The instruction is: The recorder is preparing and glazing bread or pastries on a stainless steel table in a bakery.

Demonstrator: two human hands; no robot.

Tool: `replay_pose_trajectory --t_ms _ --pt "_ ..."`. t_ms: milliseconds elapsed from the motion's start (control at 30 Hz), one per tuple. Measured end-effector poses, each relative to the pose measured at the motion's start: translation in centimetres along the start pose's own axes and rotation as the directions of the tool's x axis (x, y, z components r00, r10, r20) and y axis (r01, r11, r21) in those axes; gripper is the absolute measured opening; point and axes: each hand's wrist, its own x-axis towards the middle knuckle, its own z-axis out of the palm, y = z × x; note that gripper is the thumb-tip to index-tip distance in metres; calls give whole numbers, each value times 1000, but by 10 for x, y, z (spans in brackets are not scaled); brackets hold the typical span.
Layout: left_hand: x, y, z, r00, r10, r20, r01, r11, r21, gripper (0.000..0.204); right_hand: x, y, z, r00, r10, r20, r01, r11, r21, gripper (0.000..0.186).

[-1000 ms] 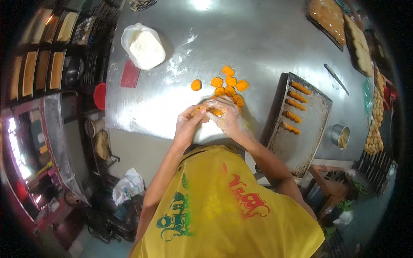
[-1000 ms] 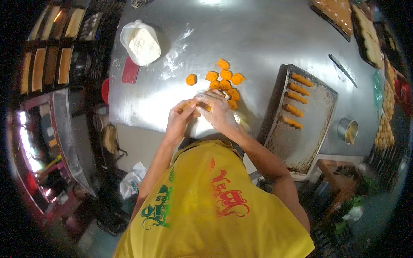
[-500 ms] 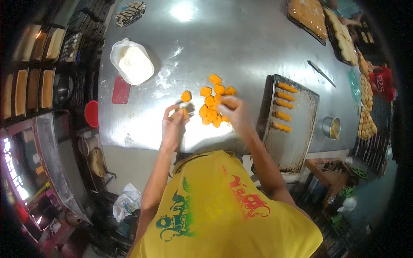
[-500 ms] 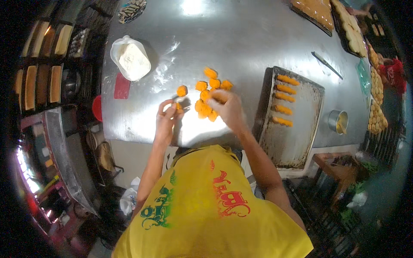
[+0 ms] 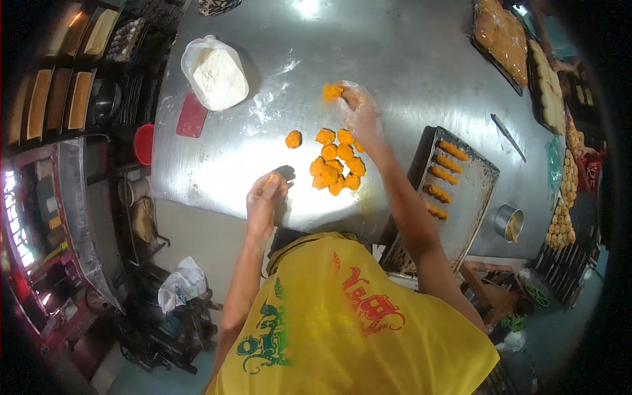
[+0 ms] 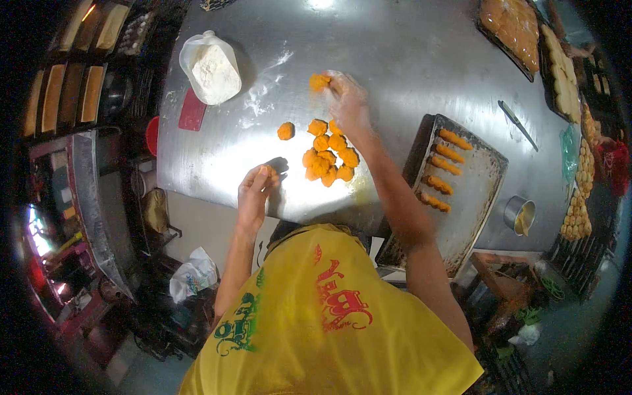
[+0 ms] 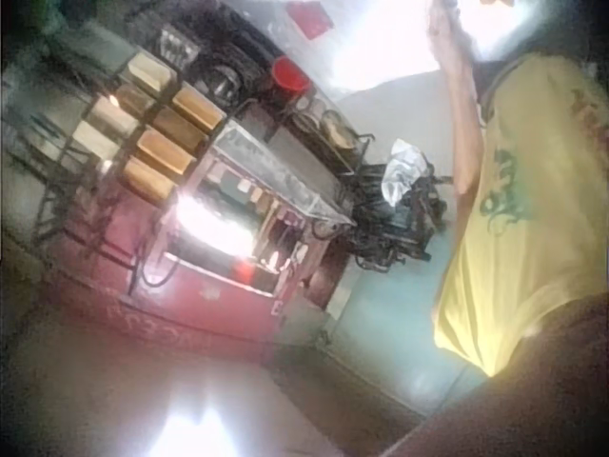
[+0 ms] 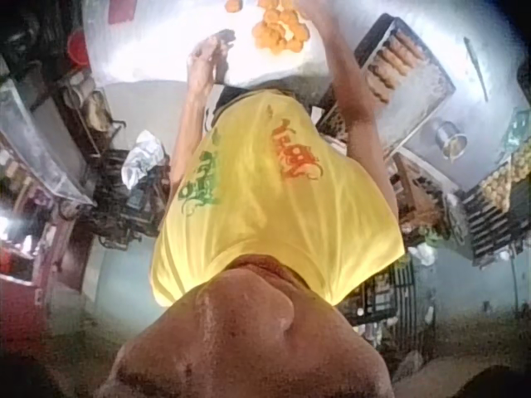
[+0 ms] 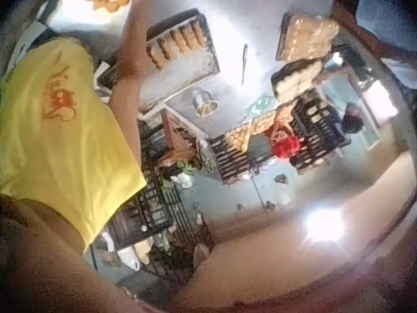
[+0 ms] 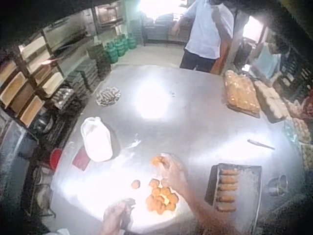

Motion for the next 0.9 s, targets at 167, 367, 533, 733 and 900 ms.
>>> replay_pose_trajectory --t_ms 167,367,533,733,900 --pt "-6 2 2 997 26 77 -26 1000 -9 24 -17 42 -1 947 -309 89 303 767 -565 24" --pt "-16 -2 14 1000 0 -19 0 1000 -4 22 -43 39 -7 991 -132 23 133 943 -307 22" --pt "-18 -13 20 1000 -3 -31 3 1000 3 28 -26 40 12 988 -148 -37 137 968 -212 44" --pt "-25 -17 9 999 -11 -33 10 999 -51 29 13 62 16 827 -319 462 494 806 -327 46" --pt "-24 -27 6 998 -64 20 66 991 -115 27 11 53 10 937 -116 330 237 904 -355 39"
